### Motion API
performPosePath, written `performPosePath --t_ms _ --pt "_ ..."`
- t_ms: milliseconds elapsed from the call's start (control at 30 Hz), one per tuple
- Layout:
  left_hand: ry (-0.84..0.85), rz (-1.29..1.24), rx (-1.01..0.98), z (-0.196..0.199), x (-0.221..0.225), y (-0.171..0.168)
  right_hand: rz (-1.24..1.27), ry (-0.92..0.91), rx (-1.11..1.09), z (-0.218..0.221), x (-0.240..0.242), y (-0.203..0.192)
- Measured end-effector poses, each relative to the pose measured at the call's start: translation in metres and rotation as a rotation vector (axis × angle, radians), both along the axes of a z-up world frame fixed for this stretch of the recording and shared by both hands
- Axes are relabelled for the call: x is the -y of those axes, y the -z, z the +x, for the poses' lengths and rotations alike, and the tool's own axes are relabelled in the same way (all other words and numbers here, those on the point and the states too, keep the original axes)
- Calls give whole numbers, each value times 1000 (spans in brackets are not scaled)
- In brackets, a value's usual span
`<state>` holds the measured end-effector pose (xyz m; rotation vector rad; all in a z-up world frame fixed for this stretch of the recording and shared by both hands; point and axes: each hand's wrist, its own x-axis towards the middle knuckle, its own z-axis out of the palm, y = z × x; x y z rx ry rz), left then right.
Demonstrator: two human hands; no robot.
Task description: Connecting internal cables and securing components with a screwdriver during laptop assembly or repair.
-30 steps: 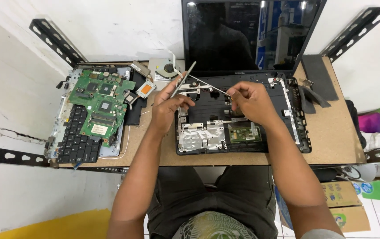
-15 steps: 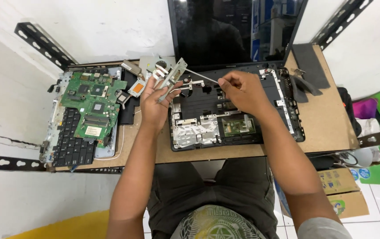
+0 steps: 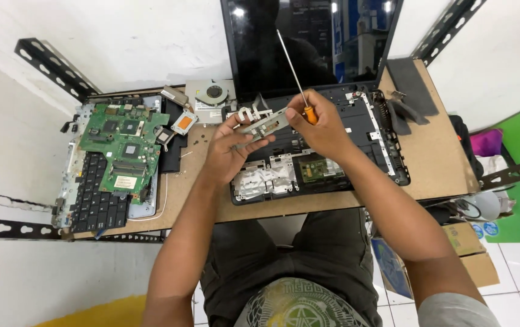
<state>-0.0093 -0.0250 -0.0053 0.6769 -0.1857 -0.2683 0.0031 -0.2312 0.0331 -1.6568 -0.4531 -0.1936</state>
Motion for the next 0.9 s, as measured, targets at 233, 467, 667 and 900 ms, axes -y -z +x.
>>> performPosePath --t_ms 233,467,667,900 --pt "59 30 80 1 3 5 21 -42 5 -2 7 4" --pt "-313 382 31 0 -5 -6 24 148 51 6 30 -3" --pt "-737 563 -74 2 -7 -11 134 224 -67 10 63 -2" --pt "-985 640 259 2 -12 -7 185 244 -107 22 93 14"
